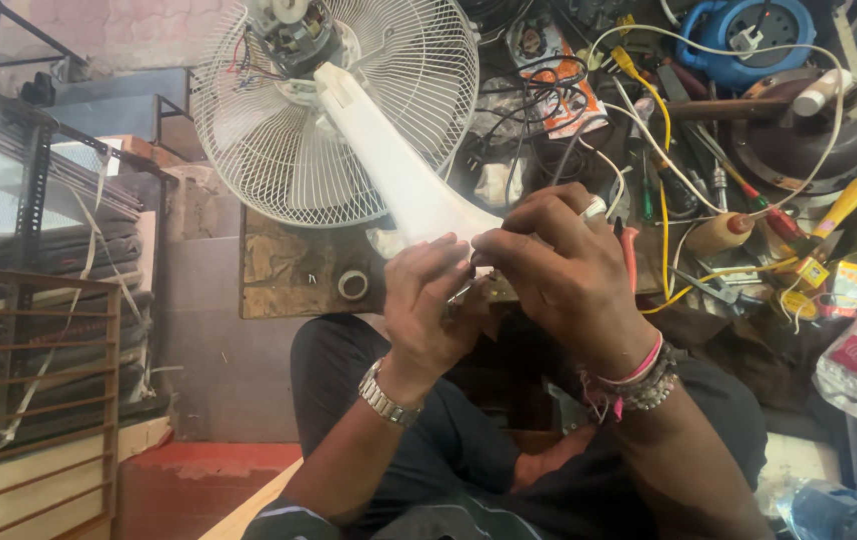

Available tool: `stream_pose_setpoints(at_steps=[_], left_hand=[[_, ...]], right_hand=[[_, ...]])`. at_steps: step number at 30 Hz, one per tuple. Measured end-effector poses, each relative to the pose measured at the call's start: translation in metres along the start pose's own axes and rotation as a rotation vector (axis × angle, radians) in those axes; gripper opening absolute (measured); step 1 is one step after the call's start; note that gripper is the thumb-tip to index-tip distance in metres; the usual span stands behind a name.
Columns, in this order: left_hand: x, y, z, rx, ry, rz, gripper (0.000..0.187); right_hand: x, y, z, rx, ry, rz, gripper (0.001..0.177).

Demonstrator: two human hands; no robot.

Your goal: The person repairs a white pedestal fan by manipulating its internal wiring and reassembling the base cover. They use a screwdriver to secure screws and pliers to handle wires, working in a cluttered workshop environment.

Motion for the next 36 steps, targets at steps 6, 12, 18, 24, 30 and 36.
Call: stream_pose_setpoints(at_steps=[6, 12, 18, 24, 30, 36], left_hand=[[0.003, -0.001, 0.003, -0.026, 0.097, -0.092, 0.023], [0.007, -0.005, 0.002, -0.024, 0.149, -0.093, 0.019], [0.009, -0.006, 0.006, -0.033, 0.191, -0.185, 0.016], [0.013, -0.011, 0.005, 0.049, 0.197, -0.143, 0.032], [0.018, -0.014, 0.006, 0.084, 0.167, -0.105, 0.031], [0.021, -0.015, 0.007, 0.086, 0.119, -0.175, 0.037]], right_hand=[[0.008, 0.001, 0.000, -0.027, 0.058, -0.091, 0.025], [-0.010, 0.001, -0.005, -0.074, 0.037, -0.017, 0.022], [-0.111, -0.068, -0.013, 0.114, -0.350, 0.640, 0.022], [-0.149, -0.095, -0.036, 0.051, -0.421, 0.714, 0.014], [-0.134, -0.015, -0.097, -0.208, -0.701, -0.022, 0.013], [-0.097, -0.062, -0.121, 0.160, -0.632, 0.221, 0.019]])
Point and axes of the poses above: each hand's wrist, its own z-axis towards the middle knuckle, its own y-axis out of the back of the hand, x = y × z, the point moved 9 cm from there along z, towards the middle knuckle, and after that the axes turned 2 degrees about z, right-handed, at the moved point
